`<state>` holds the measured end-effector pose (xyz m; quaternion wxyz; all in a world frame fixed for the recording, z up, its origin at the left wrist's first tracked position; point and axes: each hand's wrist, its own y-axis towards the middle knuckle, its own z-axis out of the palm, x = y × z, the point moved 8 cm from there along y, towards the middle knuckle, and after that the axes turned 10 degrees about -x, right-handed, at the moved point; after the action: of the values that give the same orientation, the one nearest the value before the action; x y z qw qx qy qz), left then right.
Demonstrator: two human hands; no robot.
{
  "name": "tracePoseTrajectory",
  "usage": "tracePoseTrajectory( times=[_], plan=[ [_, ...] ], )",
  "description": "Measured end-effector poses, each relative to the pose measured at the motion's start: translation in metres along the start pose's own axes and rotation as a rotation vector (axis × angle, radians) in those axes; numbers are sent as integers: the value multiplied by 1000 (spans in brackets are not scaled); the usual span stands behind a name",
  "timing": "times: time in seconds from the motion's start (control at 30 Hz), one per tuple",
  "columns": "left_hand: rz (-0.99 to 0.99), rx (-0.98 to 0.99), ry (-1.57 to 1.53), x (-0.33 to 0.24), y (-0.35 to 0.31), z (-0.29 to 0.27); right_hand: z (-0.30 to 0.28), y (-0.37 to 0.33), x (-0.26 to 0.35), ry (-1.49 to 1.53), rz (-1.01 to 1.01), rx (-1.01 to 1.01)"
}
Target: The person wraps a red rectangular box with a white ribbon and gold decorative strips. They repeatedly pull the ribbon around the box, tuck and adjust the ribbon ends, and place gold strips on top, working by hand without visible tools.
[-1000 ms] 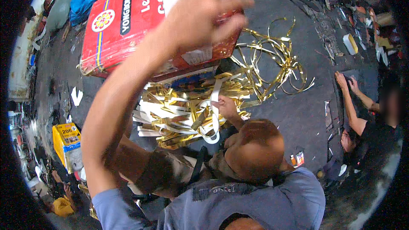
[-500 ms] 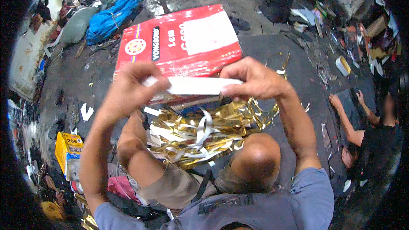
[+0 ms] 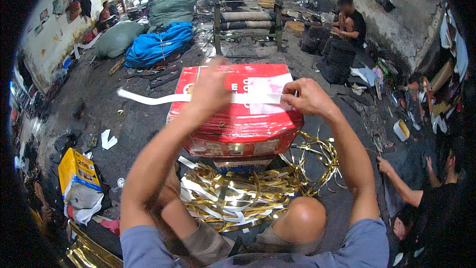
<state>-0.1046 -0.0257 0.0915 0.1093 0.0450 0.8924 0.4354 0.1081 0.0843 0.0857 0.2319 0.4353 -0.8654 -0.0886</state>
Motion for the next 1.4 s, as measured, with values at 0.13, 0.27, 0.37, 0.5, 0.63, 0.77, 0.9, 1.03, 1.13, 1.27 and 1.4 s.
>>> tracePoseTrajectory(
  times=[0.13,0.27,0.37,0.5,0.63,0.77,0.9,1.03,1.13,1.27,1.4],
  plan=[
    [-242,213,-737,-64,0,101,-4,-6,-9,-100,18,-133],
    [-491,153,-792,-72,-3,108,-13,-16,-20,-72,8,-243],
    [-469,70,-814,-69,-4,106,-18,-23,-6,-7,-94,-324],
    [-375,17,-751,-71,-4,107,-14,-26,-6,-46,-144,-311],
    [-373,21,-757,-72,-4,106,-14,-26,-8,-15,-107,-275],
    [-316,-36,-749,-73,-5,100,-14,-26,-10,53,-107,-262],
    [-284,-64,-749,-73,-6,101,-11,-25,-18,118,-40,-230],
    [-332,40,-778,-69,-6,106,-12,-26,-12,0,-108,-240],
    [-404,40,-872,-61,-9,103,-9,-21,-8,38,-85,-224],
    [-389,0,-896,-66,-6,119,-11,-17,-33,149,-9,-231],
    [-418,48,-862,-60,-7,117,-1,-14,-42,282,59,-300]
  ],
)
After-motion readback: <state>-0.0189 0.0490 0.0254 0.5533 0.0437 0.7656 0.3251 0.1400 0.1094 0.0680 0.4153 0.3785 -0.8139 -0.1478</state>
